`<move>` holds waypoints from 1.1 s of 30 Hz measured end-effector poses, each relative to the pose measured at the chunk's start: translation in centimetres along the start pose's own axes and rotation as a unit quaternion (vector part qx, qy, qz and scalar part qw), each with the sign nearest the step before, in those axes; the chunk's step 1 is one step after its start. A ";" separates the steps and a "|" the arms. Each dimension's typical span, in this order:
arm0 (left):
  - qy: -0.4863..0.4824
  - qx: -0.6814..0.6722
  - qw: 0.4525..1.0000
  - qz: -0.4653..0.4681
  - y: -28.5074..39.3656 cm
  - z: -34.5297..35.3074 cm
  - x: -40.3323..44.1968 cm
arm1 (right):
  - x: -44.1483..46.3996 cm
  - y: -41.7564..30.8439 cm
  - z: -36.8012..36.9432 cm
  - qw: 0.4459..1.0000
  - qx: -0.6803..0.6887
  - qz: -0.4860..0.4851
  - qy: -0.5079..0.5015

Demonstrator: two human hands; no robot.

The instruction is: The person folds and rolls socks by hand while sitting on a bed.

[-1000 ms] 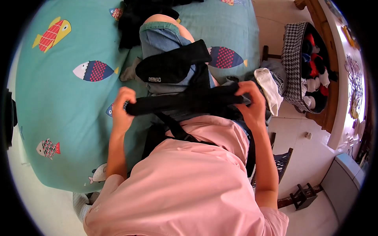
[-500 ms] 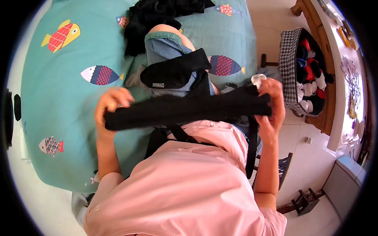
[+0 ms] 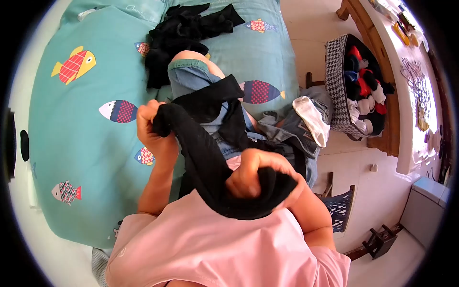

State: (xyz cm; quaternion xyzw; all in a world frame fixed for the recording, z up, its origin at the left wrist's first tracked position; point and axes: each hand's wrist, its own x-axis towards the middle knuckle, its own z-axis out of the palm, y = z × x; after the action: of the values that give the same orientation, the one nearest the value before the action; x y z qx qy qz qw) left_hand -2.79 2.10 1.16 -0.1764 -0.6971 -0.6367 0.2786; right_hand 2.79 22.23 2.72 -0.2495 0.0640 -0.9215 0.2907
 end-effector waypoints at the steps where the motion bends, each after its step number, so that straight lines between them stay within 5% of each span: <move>1: 0.017 -0.003 1.000 0.020 -0.1 0.0 0.3 | 0.2 0.0 -0.1 0.997 -0.076 -0.021 -0.026; 4: 0.092 -0.041 0.995 -0.024 -0.1 0.2 0.3 | 0.1 -1.5 0.5 0.936 -0.333 0.108 0.026; 6: 0.083 0.049 0.995 -0.037 0.6 0.1 0.8 | 0.1 -2.0 0.5 0.909 -0.401 0.092 0.063; 8: 0.065 0.121 0.990 -0.023 0.8 0.3 0.9 | -0.3 -2.0 0.1 0.955 -0.282 0.050 0.074; 10: 0.032 0.172 0.984 0.018 0.3 0.9 0.1 | 0.3 -1.6 -0.2 0.967 -0.254 0.011 -0.025; 12: -0.009 0.085 0.996 0.032 -0.1 2.4 -1.0 | 2.7 -1.3 0.3 0.959 -0.245 0.055 -0.133; 13: -0.055 -0.024 0.997 -0.053 0.4 3.1 -1.7 | 3.5 -0.6 0.2 0.952 -0.257 0.056 -0.156; 16: -0.198 -0.254 0.869 -0.376 5.0 3.3 -0.5 | 3.4 -0.4 0.2 0.952 -0.253 0.098 -0.144; 17: -0.295 -0.263 0.817 -0.420 4.6 2.1 0.1 | 3.5 -0.6 0.0 0.949 -0.254 0.096 -0.160; 19: -0.288 -0.417 0.698 -0.506 5.0 1.2 1.0 | 3.1 -1.1 -0.1 0.945 -0.260 0.109 -0.168; 22: -0.382 -0.463 0.640 -0.480 3.1 0.0 0.9 | 3.2 -1.2 -0.4 0.942 -0.248 0.085 -0.207; 24: -0.454 -0.321 0.695 -0.456 3.1 -0.2 1.0 | 3.1 -1.1 -0.4 0.943 -0.236 0.099 -0.214; 27: -0.418 -0.216 0.825 -0.313 1.8 0.3 0.5 | 3.2 -1.2 -0.1 0.937 -0.264 0.102 -0.205; 30: -0.202 0.050 0.977 -0.047 2.2 2.3 0.3 | 3.3 -1.0 0.0 0.928 -0.329 0.068 -0.160; 31: -0.237 0.062 0.968 -0.049 2.8 1.5 0.2 | 3.4 -1.0 -0.1 0.924 -0.353 0.051 -0.140; 33: -0.249 -0.067 0.938 -0.233 4.4 1.4 0.1 | 3.0 -1.3 -0.4 0.938 -0.330 0.045 -0.101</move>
State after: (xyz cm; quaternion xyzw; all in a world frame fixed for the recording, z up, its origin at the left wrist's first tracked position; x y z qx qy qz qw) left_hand -0.48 4.00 4.61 -0.1801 -0.7215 -0.6647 -0.0720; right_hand -0.22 21.61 3.95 -0.4197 0.3457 -0.8047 0.2383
